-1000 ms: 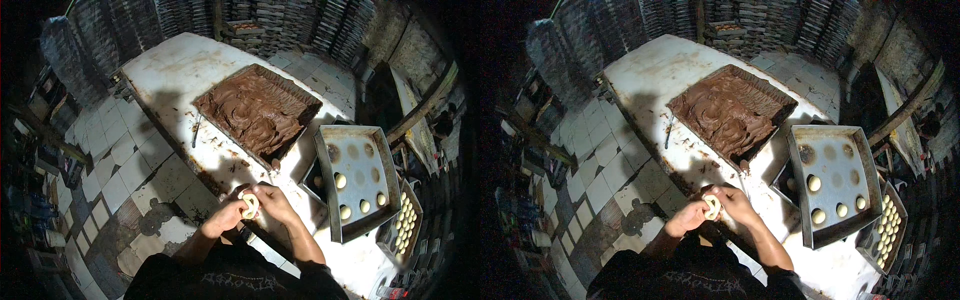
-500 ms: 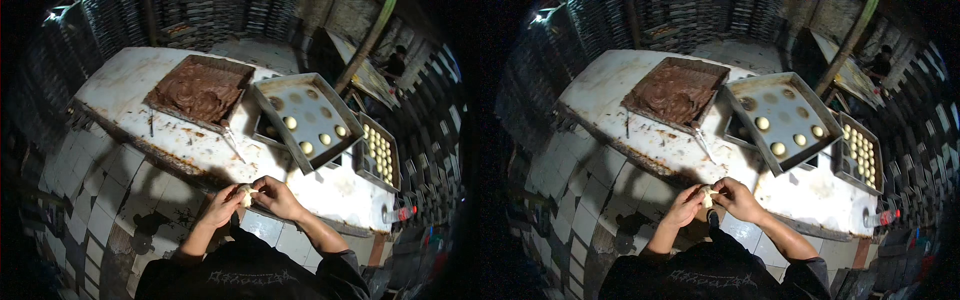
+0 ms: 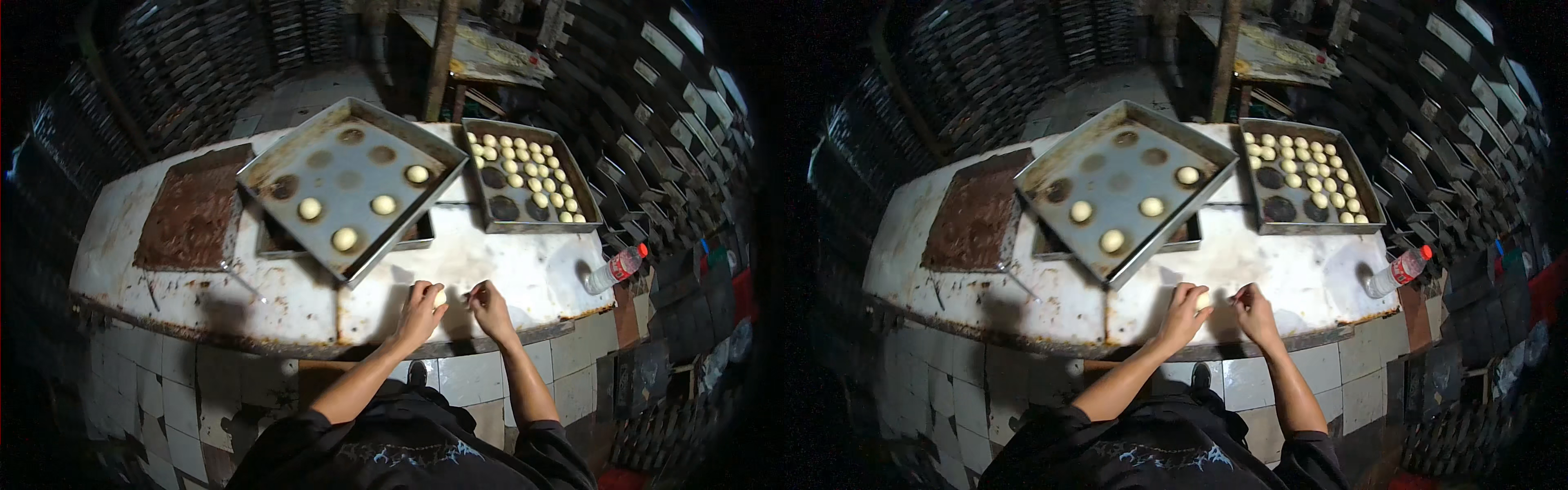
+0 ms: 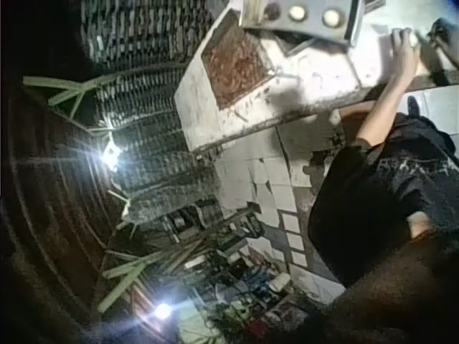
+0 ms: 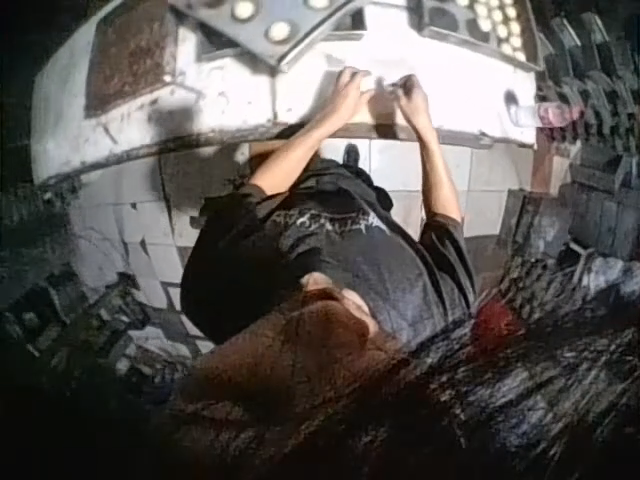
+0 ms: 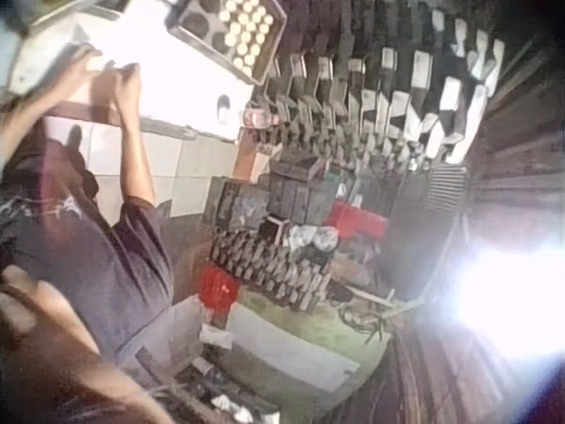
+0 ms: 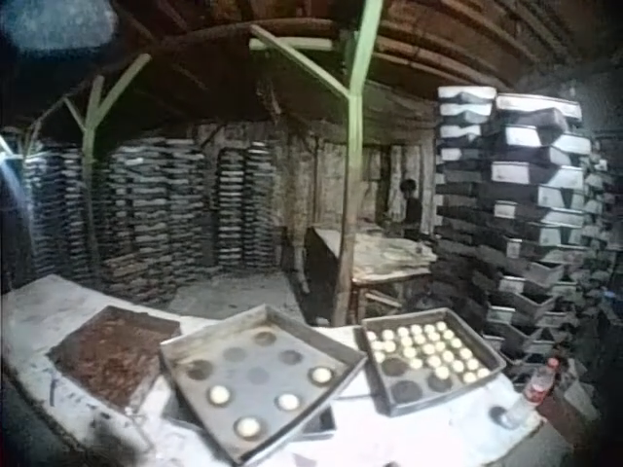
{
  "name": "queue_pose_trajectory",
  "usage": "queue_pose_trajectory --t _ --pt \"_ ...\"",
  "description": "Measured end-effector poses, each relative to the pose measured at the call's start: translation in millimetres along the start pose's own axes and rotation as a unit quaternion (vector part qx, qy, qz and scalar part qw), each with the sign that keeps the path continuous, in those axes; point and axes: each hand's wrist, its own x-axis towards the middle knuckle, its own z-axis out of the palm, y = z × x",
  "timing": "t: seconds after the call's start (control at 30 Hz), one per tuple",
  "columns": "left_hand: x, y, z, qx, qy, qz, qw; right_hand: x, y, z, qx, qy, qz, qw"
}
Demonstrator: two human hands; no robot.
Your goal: Preparing chocolate-filled dough balls and placing them onto metal baking trays in a commercial bakery setting.
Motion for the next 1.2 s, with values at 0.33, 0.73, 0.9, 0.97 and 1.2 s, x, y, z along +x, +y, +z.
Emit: queue_pose_trajectory --t 0.33,0.73,0.9,0.97,1.2 --pt "-59.4 4.5 -71.9 -0.047 0.127 -0.141 0.981 -8.9 25.4 50.2 -0.235 -0.059 -0.334 0.911" --pt "-69.6 -8.0 -130.5 -0.192 -0.098 -0.086 0.973 10.0 -1.0 52.3 -0.425 -0.006 -0.241 0.873" --pt "-89.3 -55.2 -173.3 -0.265 -0.099 -0.113 0.952 77.3 -106.1 24.3 -0.07 -0.363 0.106 0.923" --pt "-101.6 -61.8 -186.0 -0.29 -0.063 -0.106 0.949 144.6 -172.8 65.9 -0.102 -0.336 -0.084 0.932" --pt "-87.9 -28.5 -191.7 -0.289 -0.096 -0.176 0.936 361.1 -85.3 160.2 -0.393 -0.277 -0.185 0.857"
